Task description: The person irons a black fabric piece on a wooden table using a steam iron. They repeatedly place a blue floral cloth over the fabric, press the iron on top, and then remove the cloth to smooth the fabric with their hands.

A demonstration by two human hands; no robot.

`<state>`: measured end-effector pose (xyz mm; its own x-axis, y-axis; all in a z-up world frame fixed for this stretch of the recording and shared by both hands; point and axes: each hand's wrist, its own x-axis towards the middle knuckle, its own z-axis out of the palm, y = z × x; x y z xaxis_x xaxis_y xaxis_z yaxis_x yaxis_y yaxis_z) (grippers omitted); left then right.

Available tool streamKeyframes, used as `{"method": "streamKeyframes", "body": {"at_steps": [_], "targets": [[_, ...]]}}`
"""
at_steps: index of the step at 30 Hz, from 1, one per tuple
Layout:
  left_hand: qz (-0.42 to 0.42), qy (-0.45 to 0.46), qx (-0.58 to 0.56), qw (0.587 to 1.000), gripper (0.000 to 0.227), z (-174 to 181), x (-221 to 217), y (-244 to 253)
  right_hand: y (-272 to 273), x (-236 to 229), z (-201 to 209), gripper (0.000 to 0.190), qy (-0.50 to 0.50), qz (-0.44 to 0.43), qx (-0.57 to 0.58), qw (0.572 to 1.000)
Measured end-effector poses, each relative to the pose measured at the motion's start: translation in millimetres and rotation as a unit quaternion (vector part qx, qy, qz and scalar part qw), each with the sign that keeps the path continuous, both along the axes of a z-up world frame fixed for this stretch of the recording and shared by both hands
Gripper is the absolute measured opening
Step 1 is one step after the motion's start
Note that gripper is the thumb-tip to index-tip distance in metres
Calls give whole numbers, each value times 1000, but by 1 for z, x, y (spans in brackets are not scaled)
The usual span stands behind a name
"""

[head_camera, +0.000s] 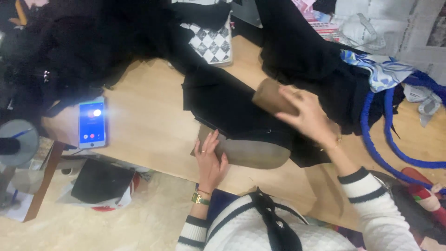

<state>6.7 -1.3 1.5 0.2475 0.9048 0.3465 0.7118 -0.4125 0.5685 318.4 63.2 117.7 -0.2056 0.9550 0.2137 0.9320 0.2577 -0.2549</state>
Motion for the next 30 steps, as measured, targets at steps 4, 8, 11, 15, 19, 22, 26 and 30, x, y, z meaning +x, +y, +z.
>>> {"method": "streamKeyframes", "body": {"at_steps": [4, 8, 11, 15, 19, 22, 26, 30], "targets": [[-13, 0, -13, 1000, 42, -5, -3, -1, 3, 108, -58, 71, -89, -87, 26, 992], [-12, 13, -58, 998, 42, 6, -7, 1, -5, 166, -78, 71, -150, -159, 42, 975], [-21, 35, -78, 996, 44, 12, -15, 15, -9, 185, -83, 68, -157, -181, 39, 970], [-96, 77, -40, 992, 49, 15, -34, 53, -11, 186, -90, 73, -182, -186, 38, 965], [-138, 136, 94, 976, 48, 6, -53, 94, -16, 168, -103, 79, -165, -183, 47, 968], [-150, 211, 194, 946, 47, -11, -67, 119, -22, 152, -97, 77, -117, -195, 51, 972], [-154, 282, 159, 933, 35, 11, -72, 132, -45, 117, -89, 73, -49, -210, 91, 972], [-138, 207, 139, 958, 26, 6, -71, 127, -116, 57, -124, 63, 1, -156, 102, 982]]}}
